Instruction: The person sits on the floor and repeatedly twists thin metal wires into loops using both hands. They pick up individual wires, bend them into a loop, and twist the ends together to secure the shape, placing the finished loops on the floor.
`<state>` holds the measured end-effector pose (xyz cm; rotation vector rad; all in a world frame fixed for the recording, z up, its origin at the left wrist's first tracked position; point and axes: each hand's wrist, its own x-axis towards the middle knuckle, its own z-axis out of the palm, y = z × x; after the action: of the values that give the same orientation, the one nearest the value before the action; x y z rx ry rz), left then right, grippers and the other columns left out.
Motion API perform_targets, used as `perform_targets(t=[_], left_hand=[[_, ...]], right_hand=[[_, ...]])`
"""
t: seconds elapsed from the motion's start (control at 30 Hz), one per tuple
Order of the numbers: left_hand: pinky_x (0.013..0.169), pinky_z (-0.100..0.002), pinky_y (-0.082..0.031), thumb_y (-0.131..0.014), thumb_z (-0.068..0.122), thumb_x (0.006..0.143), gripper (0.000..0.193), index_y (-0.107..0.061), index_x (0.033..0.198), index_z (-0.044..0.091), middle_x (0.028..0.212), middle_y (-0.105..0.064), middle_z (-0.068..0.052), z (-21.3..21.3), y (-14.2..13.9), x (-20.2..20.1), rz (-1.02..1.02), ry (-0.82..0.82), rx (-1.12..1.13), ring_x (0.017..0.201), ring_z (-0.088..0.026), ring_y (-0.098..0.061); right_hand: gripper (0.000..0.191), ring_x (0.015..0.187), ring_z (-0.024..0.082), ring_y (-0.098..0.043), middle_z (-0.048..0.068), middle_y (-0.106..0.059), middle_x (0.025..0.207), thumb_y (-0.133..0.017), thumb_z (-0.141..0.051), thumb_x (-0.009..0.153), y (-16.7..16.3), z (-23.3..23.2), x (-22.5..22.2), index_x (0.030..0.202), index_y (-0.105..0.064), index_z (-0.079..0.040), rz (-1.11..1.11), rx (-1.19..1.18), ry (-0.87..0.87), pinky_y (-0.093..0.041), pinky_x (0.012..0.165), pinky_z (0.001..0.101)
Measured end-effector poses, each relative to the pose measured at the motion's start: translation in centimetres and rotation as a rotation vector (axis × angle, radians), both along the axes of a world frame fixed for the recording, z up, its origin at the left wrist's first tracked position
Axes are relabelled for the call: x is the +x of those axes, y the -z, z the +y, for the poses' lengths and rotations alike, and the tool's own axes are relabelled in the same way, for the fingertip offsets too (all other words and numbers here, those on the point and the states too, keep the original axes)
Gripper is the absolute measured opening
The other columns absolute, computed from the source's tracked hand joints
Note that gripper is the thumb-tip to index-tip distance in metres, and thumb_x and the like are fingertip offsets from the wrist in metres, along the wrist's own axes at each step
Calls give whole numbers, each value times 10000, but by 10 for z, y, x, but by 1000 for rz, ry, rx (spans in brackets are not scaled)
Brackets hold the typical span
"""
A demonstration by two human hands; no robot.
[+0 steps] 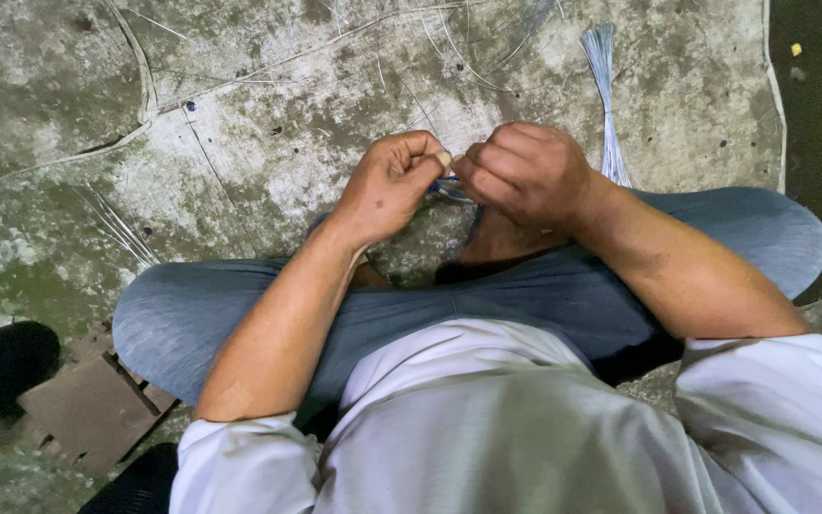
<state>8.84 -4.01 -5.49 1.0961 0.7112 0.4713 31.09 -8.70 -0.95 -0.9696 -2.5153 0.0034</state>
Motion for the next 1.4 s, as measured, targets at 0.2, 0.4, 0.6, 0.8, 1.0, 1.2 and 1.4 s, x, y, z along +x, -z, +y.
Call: perform_targets(t=[0.2,0.4,0.6,0.8,1.0,1.2,1.4], left_hand=[[650,-322,-433,-667,86,1017,94,-617,976,18,809,-551,-53,0,-37,-15,189,-175,805,698,-173,-546],[703,-428,-483,-690,50,960,69,-637,1002,37,898,-586,-113,4,-57,-13,192,-143,1119,817,-309,-611],[734,-428,-499,-696,40,980,67,-647,1026,35,930,-601,-113,2,-58,-12,165,-143,1116,857,-311,-617],[728,-385,-492,-678,49,1003,35,-643,1004,40,894,-584,-112,-3,-56,-11,150,-171,992,822,-279,-616],[613,-257,-337,-649,104,1047,122,-646,958,21,770,-504,48,-7,-34,-5,54,-53,168,702,-45,-420],[635,-242,-383,-605,116,1060,173,-650,915,33,777,-560,65,-1,-18,-8,-2,46,4,705,-34,-459],[682,-276,-440,-647,53,1037,43,-640,1007,23,873,-609,-44,1,-43,-14,106,-153,643,743,-140,-557]], right_hand=[[193,843,153,-663,83,-678,962,-677,-109,1001,11,-3,-5,1152,-659,10,901,-1043,230,-580,766,290],[125,735,146,-675,95,-695,880,-622,-74,1058,34,-10,-5,1072,-671,40,1437,-1556,179,-567,704,284],[75,729,142,-668,85,-692,870,-648,-36,1039,41,-12,-2,1043,-672,35,1541,-1590,198,-566,679,281],[63,722,124,-664,80,-704,869,-678,-21,1014,28,-8,-5,1039,-693,35,1351,-1409,292,-560,687,262],[97,735,177,-659,86,-710,909,-764,-48,945,-8,-5,-5,995,-687,-14,554,-559,218,-530,642,295],[179,779,203,-696,68,-693,901,-815,-101,924,-27,3,-3,1051,-706,-38,71,-9,-24,-585,680,333],[211,933,198,-709,122,-703,1043,-727,-125,999,-13,6,-1,1146,-653,7,739,-682,115,-602,823,305]])
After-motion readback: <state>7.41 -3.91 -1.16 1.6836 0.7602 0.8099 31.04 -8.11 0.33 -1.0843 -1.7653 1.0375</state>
